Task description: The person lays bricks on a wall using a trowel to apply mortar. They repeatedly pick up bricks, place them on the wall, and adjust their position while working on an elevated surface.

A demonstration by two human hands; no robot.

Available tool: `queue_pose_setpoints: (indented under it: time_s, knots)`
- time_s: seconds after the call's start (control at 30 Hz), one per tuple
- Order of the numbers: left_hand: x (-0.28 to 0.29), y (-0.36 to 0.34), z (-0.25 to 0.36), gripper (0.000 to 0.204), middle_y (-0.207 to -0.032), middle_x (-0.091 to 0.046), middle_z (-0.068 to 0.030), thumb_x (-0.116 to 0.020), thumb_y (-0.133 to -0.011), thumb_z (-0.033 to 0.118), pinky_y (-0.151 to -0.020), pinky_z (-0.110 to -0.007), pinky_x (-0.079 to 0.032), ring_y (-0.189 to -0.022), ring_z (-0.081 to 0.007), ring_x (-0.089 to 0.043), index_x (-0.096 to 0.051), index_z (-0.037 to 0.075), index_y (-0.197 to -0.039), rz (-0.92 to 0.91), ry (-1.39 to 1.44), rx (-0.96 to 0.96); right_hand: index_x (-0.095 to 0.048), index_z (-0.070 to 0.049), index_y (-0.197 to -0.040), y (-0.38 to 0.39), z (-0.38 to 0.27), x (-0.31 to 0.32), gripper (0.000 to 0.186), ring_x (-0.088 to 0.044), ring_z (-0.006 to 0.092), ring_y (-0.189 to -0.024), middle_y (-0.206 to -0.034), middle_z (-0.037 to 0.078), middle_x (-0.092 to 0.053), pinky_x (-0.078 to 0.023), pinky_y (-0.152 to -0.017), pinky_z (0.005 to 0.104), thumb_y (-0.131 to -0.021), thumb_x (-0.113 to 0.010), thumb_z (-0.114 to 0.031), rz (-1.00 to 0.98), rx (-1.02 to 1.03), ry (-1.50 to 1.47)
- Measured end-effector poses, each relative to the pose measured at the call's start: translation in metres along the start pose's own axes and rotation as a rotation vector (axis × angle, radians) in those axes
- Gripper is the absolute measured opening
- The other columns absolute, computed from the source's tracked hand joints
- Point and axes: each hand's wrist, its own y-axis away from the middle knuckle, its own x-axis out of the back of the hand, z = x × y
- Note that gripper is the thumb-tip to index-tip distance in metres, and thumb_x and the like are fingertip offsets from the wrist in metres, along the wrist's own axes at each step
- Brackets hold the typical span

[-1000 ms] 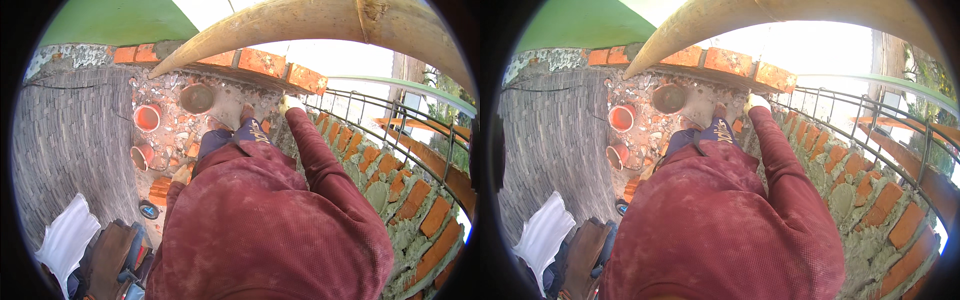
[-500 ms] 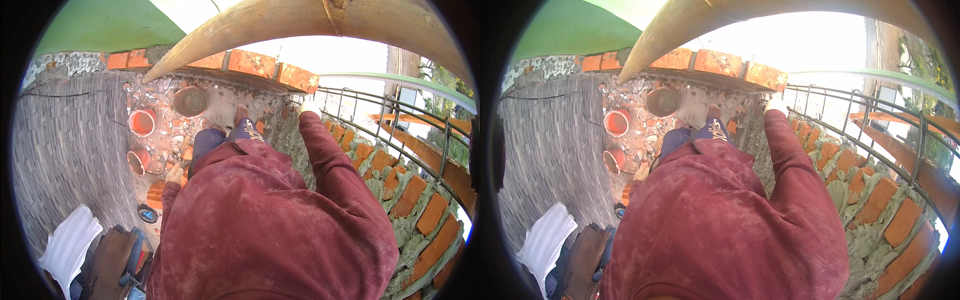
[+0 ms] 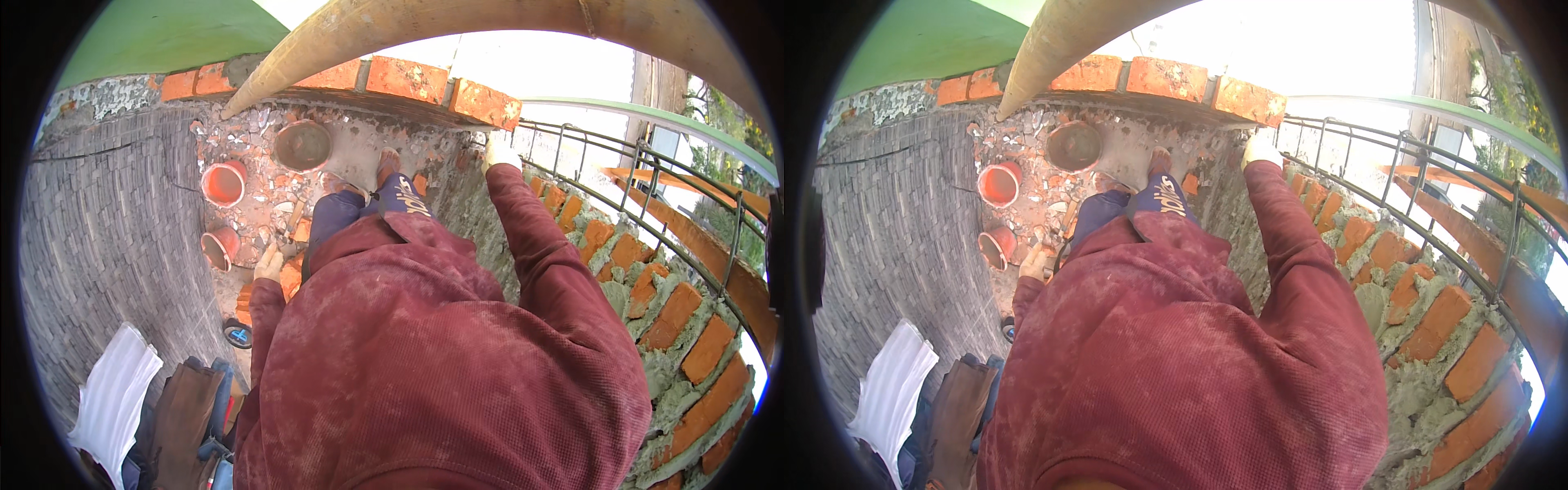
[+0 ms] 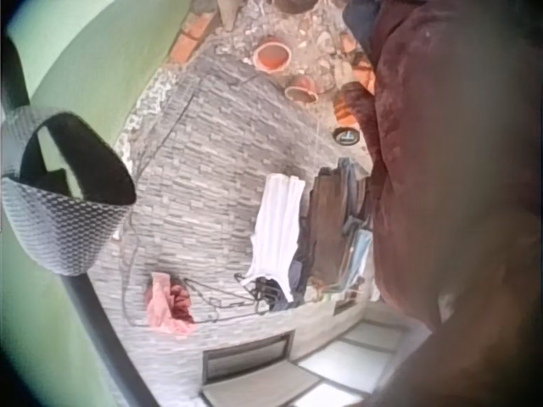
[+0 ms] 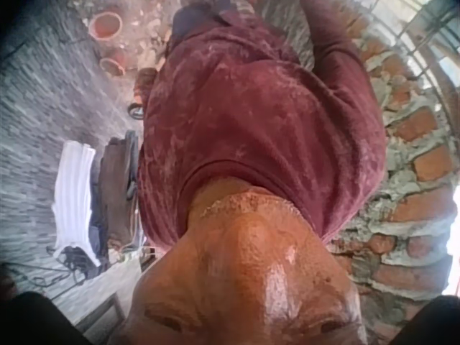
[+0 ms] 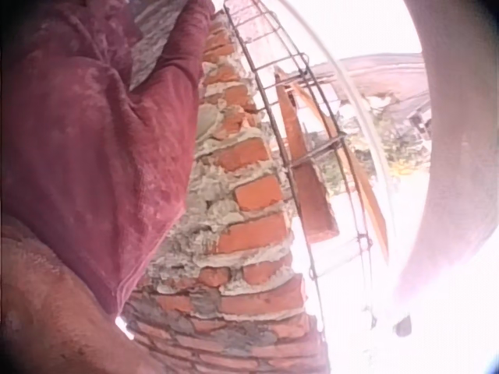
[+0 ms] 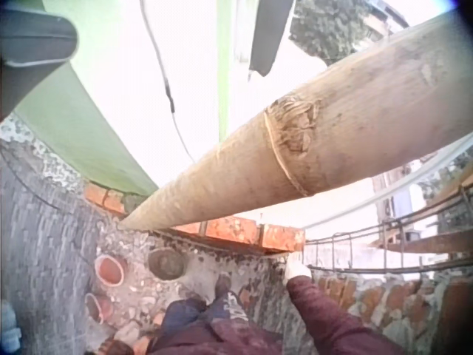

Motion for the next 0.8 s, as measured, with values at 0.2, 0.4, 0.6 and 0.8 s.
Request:
queue_pose_setpoints:
  time_s: [0.2,0.4,0.6,0.8]
  knots:
    - [-0.003,-0.001,0.031,0.047,-0.125,-0.069,-0.0071,-0.059,-0.104,0.015,-0.089,-0.029,-0.055,-0.105,-0.0137,-0.066,-0.053,0.006,-0.151,-0.041,-0.014,-0.075,-0.049,-0.007,-0.147,0.0,-0.013,-0.001,0.058,-0.047,0.038,-0.142,-0.151,0.023,-0.05,-0.043,-0.115,0.0463,-0.09,-0.062,-0.01,0.01,0.098,0.059]
    - [-0.011,0.001,0.044,0.049,-0.136,-0.064,-0.0096,-0.059,-0.104,0.015,-0.101,-0.031,-0.05,-0.12,-0.0165,-0.061,-0.051,0.0,-0.15,-0.041,-0.093,-0.126,-0.063,-0.005,-0.137,0.001,-0.049,0.015,0.042,-0.057,0.0363,-0.134,-0.142,0.023,-0.06,-0.049,-0.109,0.0479,-0.097,-0.055,-0.017,-0.025,0.091,0.107]
    - [0.019,-0.029,0.003,0.05,-0.144,-0.06,-0.0118,-0.061,-0.104,0.015,-0.109,-0.032,-0.045,-0.13,-0.0185,-0.057,-0.051,-0.004,-0.149,-0.103,-0.151,-0.206,-0.071,-0.007,-0.128,-0.017,-0.054,0.028,0.036,-0.066,0.0355,-0.122,-0.133,0.018,-0.068,-0.055,-0.101,0.0457,-0.096,-0.06,-0.021,-0.043,0.098,0.085]
    - [0.021,-0.021,-0.037,0.051,-0.144,-0.06,-0.0152,-0.065,-0.101,0.013,-0.111,-0.031,-0.043,-0.131,-0.0195,-0.057,-0.053,-0.006,-0.146,-0.053,-0.168,-0.122,-0.069,-0.013,-0.129,-0.009,-0.06,0.05,0.039,-0.067,0.0367,-0.118,-0.127,0.018,-0.07,-0.053,-0.101,0.0469,-0.091,-0.061,-0.015,-0.106,0.098,-0.087]
